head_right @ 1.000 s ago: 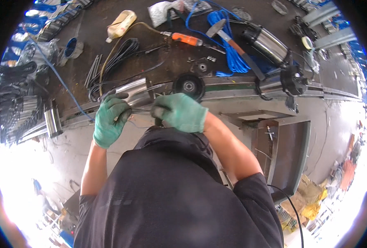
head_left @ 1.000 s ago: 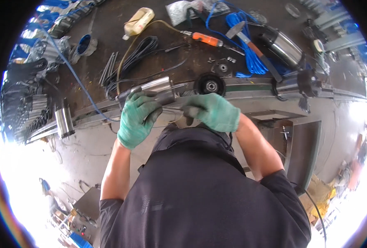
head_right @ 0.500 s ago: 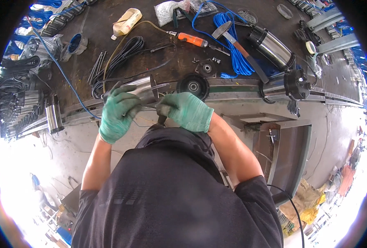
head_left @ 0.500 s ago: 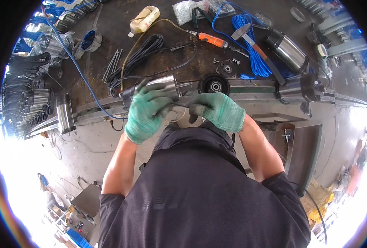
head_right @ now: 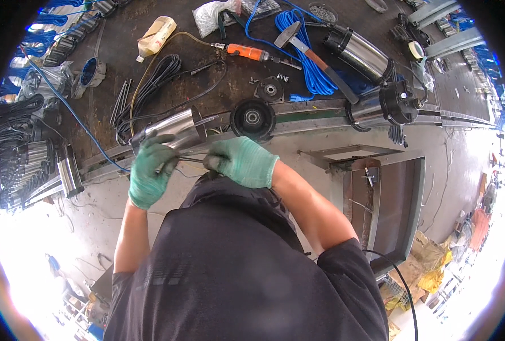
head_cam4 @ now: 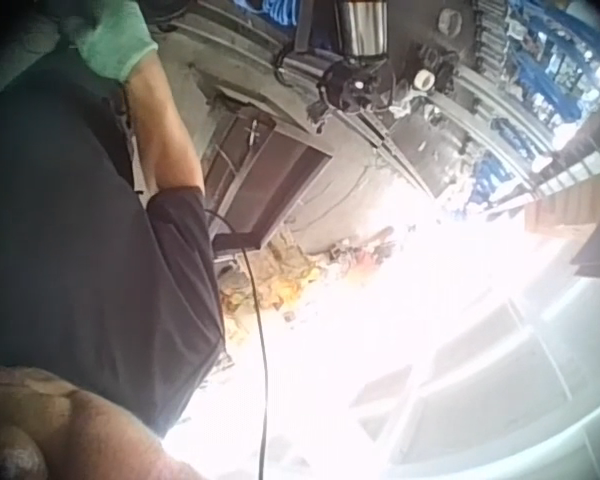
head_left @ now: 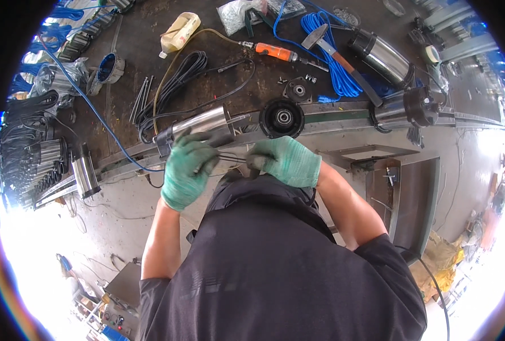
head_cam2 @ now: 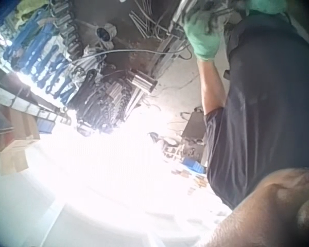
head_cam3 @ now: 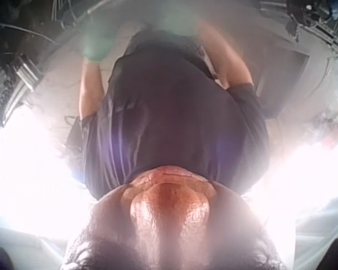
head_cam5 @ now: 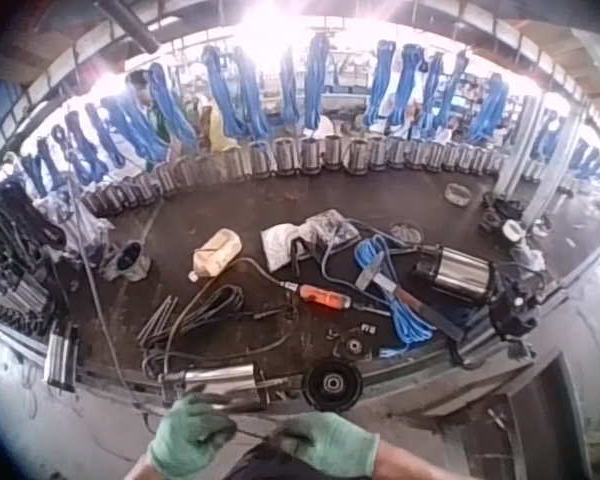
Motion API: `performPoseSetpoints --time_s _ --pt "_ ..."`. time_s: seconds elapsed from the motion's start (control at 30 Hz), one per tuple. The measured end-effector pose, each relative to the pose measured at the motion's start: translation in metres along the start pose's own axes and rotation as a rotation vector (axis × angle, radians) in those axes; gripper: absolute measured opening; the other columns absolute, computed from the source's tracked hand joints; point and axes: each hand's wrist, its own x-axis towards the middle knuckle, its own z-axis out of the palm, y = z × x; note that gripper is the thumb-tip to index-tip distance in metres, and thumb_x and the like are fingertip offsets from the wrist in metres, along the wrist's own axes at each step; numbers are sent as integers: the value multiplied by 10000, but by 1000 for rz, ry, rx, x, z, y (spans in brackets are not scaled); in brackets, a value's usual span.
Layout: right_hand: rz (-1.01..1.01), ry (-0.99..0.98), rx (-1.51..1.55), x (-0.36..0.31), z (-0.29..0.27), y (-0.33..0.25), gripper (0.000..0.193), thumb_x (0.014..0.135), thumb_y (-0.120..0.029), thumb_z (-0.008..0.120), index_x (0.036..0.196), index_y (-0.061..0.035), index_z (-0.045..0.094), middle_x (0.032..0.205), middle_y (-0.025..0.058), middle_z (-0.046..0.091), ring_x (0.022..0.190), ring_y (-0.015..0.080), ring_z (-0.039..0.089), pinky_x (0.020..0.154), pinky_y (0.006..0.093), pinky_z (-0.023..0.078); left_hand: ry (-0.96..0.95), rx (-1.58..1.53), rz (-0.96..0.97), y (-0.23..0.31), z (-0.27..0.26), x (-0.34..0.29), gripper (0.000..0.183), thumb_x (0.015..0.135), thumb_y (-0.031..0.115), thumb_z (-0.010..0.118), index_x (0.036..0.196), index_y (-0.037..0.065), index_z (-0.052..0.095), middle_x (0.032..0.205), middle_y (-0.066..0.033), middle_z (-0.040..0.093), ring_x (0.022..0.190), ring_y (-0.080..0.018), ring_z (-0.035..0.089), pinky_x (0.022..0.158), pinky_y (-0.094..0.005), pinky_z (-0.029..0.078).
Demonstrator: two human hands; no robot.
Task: The person wipes the inside of a silver metal cylinder and a black pump component with a blue cloth. They apply a liquid from a small container onto the black component using a brush and then insert the component into the cylinder.
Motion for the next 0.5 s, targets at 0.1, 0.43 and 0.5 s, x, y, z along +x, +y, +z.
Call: performPoseSetpoints --time_s 0.1,0.43,0.5 --pt "14 27 56 -6 -4 9 299 1033 -233 622 1113 39 717 950 208 744 861 308 725 832 407 562 100 -90 -104 -11 -2 -12 226 812 1 789 1032 34 746 986 -112 745 1137 -359 691 1065 -475 495" --pt "47 -26 -11 1 -4 -1 293 1014 -178 633 1198 32 721 983 163 781 912 223 748 863 361 583 -124 35 74 8 13 7 163 815 145 798 962 98 747 1006 -87 748 1122 -322 694 1195 -564 361" --pt "5 13 -6 -6 -8 2 285 1016 -175 640 1192 32 723 987 158 784 921 215 749 871 345 583 63 30 -10 9 4 7 126 816 30 790 921 63 729 939 -87 741 1112 -330 702 1060 -509 486"
